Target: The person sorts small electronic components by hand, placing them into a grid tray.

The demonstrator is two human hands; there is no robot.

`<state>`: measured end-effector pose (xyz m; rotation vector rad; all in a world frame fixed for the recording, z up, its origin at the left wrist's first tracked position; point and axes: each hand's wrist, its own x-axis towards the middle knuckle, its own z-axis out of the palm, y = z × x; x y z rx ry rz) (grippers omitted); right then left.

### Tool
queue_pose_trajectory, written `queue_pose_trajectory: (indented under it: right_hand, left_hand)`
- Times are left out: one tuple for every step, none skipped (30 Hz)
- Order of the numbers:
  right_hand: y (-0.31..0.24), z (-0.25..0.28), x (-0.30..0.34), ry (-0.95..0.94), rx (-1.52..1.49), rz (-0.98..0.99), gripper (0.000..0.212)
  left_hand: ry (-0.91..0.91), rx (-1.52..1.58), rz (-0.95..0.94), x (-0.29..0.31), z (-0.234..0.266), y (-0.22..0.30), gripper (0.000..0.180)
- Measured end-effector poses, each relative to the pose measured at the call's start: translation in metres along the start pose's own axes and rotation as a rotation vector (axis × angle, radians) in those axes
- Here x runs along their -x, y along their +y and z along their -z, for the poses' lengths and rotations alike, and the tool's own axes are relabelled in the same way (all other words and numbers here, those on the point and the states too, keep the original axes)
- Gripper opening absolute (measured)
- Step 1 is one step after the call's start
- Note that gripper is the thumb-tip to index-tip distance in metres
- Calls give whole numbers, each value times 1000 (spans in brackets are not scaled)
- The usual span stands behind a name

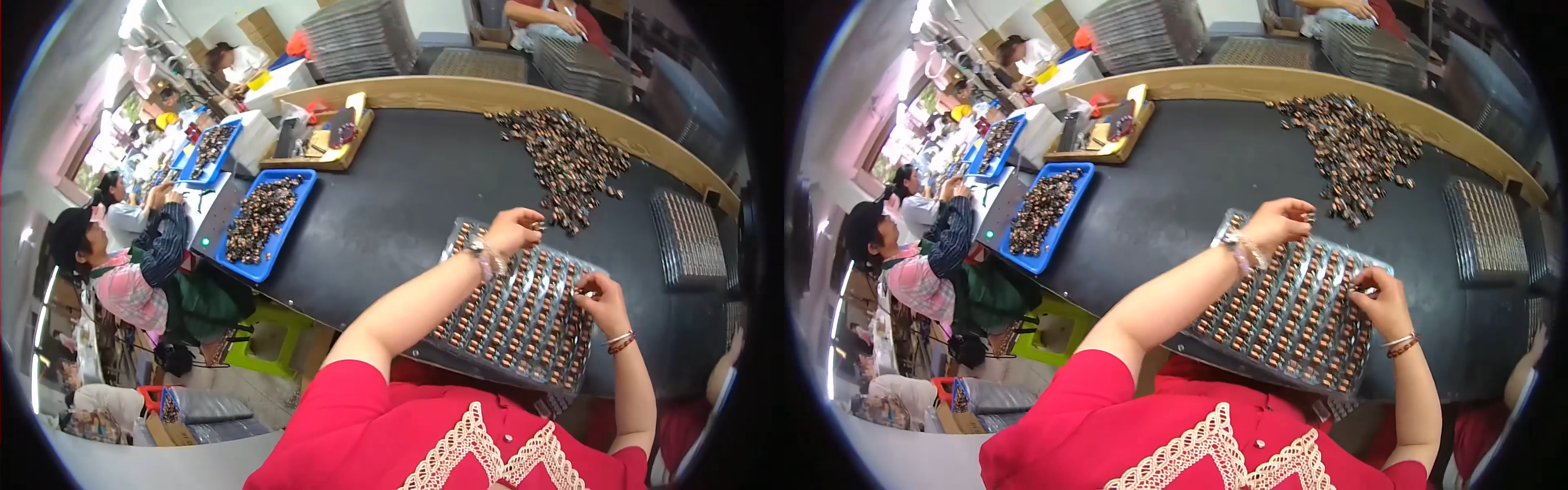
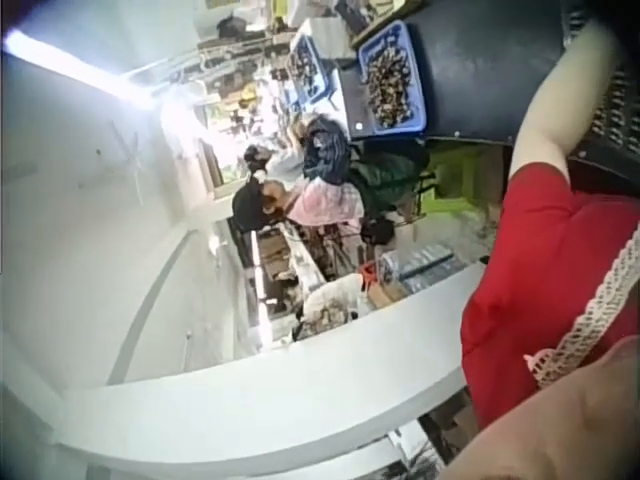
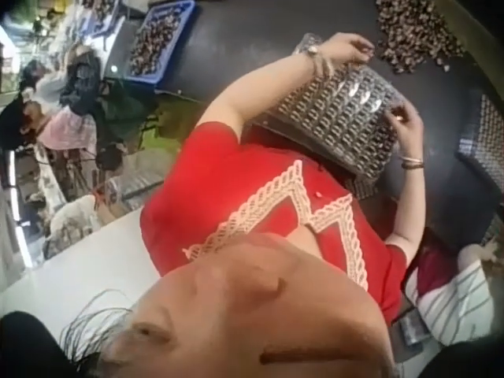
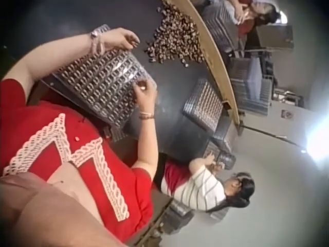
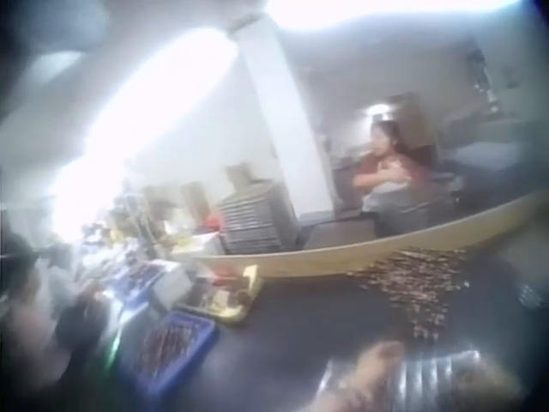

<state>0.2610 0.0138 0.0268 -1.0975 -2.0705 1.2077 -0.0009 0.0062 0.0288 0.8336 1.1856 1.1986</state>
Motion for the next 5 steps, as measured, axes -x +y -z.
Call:
queue_pose_trajectory:
  right_hand:
    - [13,0,15,52,26,16,16]
    - [-13,-5,19,-2,55,-57,17]
    - [-14,-8,26,32,206,70,17]
    - [-12,-11,34,33,155,58,21]
    - [-26,-15,38,41,80,19,23]
  left_hand:
    - [-25,-48,91,23,-16,20,39]
    - [-61,14,51,25,-1,7,39]
    - [-70,0,74,35,-2,10,40]
    - [-83,-21,96,45,-1,11,43]
    - [-113,2,129,54,0,16,45]
